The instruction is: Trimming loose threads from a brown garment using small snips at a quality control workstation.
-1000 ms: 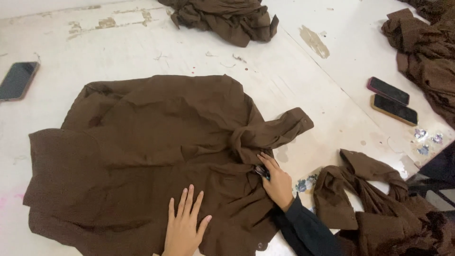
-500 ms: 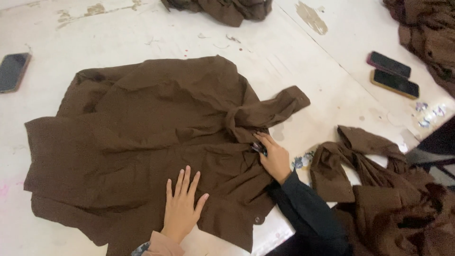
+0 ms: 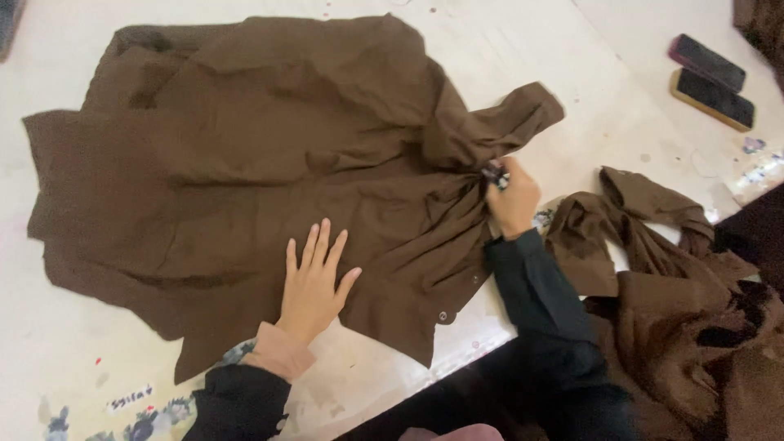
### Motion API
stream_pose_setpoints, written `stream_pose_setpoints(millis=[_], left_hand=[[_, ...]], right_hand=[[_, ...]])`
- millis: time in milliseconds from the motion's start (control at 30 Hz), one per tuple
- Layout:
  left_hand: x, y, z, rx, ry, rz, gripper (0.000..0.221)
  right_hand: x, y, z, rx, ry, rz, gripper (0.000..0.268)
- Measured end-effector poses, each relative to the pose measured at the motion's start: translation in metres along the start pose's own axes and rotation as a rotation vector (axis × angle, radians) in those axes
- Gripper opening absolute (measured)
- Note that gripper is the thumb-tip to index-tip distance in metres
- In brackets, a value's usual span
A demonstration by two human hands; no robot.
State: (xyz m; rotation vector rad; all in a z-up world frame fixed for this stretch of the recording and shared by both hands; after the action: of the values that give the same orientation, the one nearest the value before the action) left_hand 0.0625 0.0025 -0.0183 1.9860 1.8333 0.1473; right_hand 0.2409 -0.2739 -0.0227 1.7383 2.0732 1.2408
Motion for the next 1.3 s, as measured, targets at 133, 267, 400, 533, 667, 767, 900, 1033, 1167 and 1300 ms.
stream_pose_setpoints(millis=[133,267,400,533,667,767,900,1033,1167,1300], left_hand=[[-0.001,0.002,0.001,0.031,-0.047,0.003,0.054],[-0.001,0.0,0.003,0.012,-0.027,0.02,0.054],[0.0,-0.002,0.004,0.016,-0.024,0.001,0.054],[0.0,0.0,0.005,0.014,-0.028,0.009,0.055],[-0.002,-0.001,0.003,-0.005,0.006,0.026,0.054],[0.0,-0.001,0.005,-0.006,-0.015,0.023,0.054],[0.001,0.001,0.004,-0.016,-0.018,0.008,0.054],[-0.001,-0.004,0.008,0.028,-0.042,0.003,0.055],[-0.003,0.0,0.004,0.013,-0.019,0.015,0.054],[-0.003,0.002,0.002,0.023,-0.042,0.012,0.054]], right_hand=[[-0.02,0.007,-0.005,-0.106,0.003,0.042,0.018],[-0.027,0.009,-0.001,-0.053,-0.046,0.045,0.011],[-0.033,0.006,0.01,0.009,-0.057,0.03,0.013],[-0.033,0.005,0.01,0.05,-0.06,0.003,0.012],[-0.026,0.002,0.007,0.083,-0.096,-0.002,0.017],[-0.032,0.001,0.013,0.109,-0.142,0.006,0.017],[-0.024,0.004,0.015,0.148,-0.174,-0.046,0.015],[-0.016,-0.004,0.012,0.179,-0.17,-0.124,0.011],[-0.004,0.001,0.0,0.159,-0.143,-0.169,0.013],[-0.017,0.0,0.01,0.166,-0.153,-0.121,0.015]])
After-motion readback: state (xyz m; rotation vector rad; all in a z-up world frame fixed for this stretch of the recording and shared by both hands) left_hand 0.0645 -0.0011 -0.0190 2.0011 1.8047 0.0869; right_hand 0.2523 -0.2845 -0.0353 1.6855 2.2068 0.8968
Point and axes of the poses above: each hand's wrist, its own y-axis towards the middle knuckle, its own z-axis out of the palm, x = y × z, the point moved 7 cm from there along y, towards the middle knuckle, and after that the axes turned 12 degrees about -x, right-handed, at the moved point
